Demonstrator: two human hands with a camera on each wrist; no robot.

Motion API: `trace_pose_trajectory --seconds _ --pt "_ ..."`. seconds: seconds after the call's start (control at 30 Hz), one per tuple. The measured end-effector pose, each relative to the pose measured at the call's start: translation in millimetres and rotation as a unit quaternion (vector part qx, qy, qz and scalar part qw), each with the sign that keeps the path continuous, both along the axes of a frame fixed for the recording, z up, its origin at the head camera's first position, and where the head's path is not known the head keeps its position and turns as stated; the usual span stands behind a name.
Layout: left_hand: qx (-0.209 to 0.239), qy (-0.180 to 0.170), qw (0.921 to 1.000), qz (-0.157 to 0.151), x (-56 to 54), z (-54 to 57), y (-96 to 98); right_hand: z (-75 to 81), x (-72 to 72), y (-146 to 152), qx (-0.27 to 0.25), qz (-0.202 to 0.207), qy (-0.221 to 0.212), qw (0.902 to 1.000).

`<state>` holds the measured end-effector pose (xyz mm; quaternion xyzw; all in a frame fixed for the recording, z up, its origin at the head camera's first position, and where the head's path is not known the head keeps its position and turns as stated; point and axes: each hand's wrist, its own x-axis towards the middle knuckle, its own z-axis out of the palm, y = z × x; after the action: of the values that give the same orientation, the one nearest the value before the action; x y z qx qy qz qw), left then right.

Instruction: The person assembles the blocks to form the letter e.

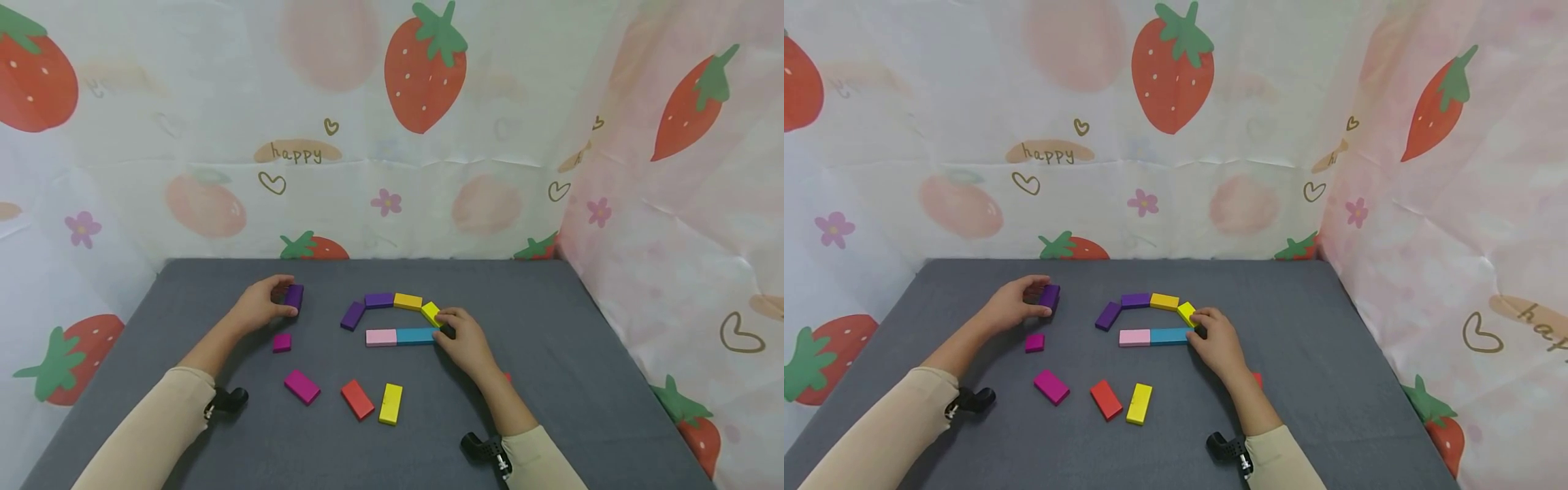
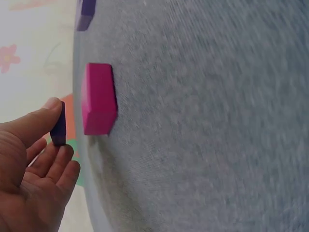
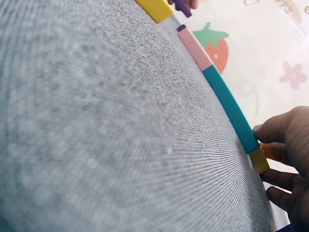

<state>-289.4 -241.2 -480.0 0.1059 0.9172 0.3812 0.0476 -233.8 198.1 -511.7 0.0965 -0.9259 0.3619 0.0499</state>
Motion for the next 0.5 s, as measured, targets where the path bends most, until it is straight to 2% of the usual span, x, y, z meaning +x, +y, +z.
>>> trace_pose_trajectory --seconds 0.2,0.5 --pt "0.01 -0.002 0.9999 0.011 7.0 5.7 6.5 0.7 0.8 0 -0.005 0.0 -0.002 1.0" --pt "0.034 -0.008 0.9994 0.005 20.1 12.5 17.0 2.1 1.8 0 -0.002 0.002 -0.003 1.0"
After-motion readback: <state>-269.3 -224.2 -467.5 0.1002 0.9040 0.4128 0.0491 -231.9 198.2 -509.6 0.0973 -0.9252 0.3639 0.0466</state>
